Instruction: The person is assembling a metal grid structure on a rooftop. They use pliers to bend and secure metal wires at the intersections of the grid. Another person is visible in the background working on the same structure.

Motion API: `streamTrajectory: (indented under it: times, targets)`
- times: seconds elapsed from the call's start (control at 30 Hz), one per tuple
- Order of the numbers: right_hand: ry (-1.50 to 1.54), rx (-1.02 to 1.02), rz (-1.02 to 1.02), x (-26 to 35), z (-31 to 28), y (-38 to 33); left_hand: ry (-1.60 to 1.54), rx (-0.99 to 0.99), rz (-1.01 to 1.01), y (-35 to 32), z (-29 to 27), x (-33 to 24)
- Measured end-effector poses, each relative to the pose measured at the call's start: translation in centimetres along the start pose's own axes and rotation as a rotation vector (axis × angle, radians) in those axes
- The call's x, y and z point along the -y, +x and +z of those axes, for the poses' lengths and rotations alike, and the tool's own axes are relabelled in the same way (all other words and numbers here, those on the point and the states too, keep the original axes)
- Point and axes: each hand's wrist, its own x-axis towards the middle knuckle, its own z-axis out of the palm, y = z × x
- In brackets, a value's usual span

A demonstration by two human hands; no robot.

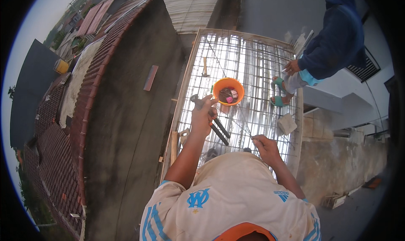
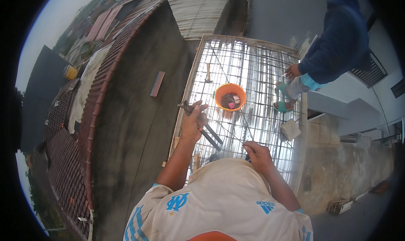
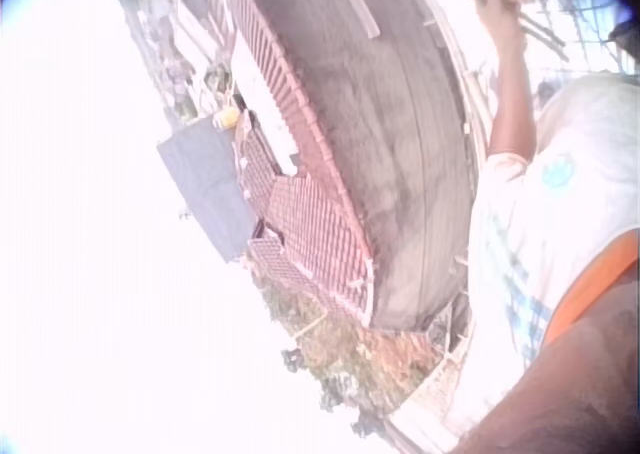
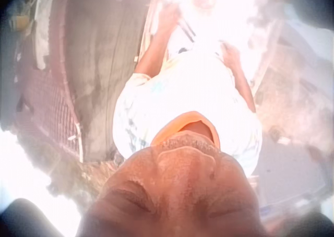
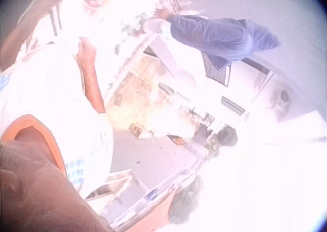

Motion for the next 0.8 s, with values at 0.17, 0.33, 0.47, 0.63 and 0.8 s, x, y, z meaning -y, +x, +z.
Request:
streamTrajectory:
  times: [0.17,0.33,0.47,0.63,0.8]
  targets:
    - [-0.028,-0.005,0.006,0.1,-0.2,0.2,-0.014,0.083,0.034,-0.6,-0.7,-1.0]
    - [-0.058,0.039,0.051,0.6,-0.1,0.2,0.019,0.057,0.079,-0.6,-1.0,-0.2]
    - [-0.042,0.064,0.106,1.8,-0.1,0.0,0.008,0.065,0.098,-0.4,-1.8,-0.2]
    - [0.007,0.082,0.085,-0.9,-1.9,-0.2,0.052,-0.096,0.151,-0.7,-2.3,-2.1]
    - [-0.054,-0.044,0.095,-2.9,-5.5,-1.0,-0.098,-0.167,0.359,-0.1,-4.4,-4.8]
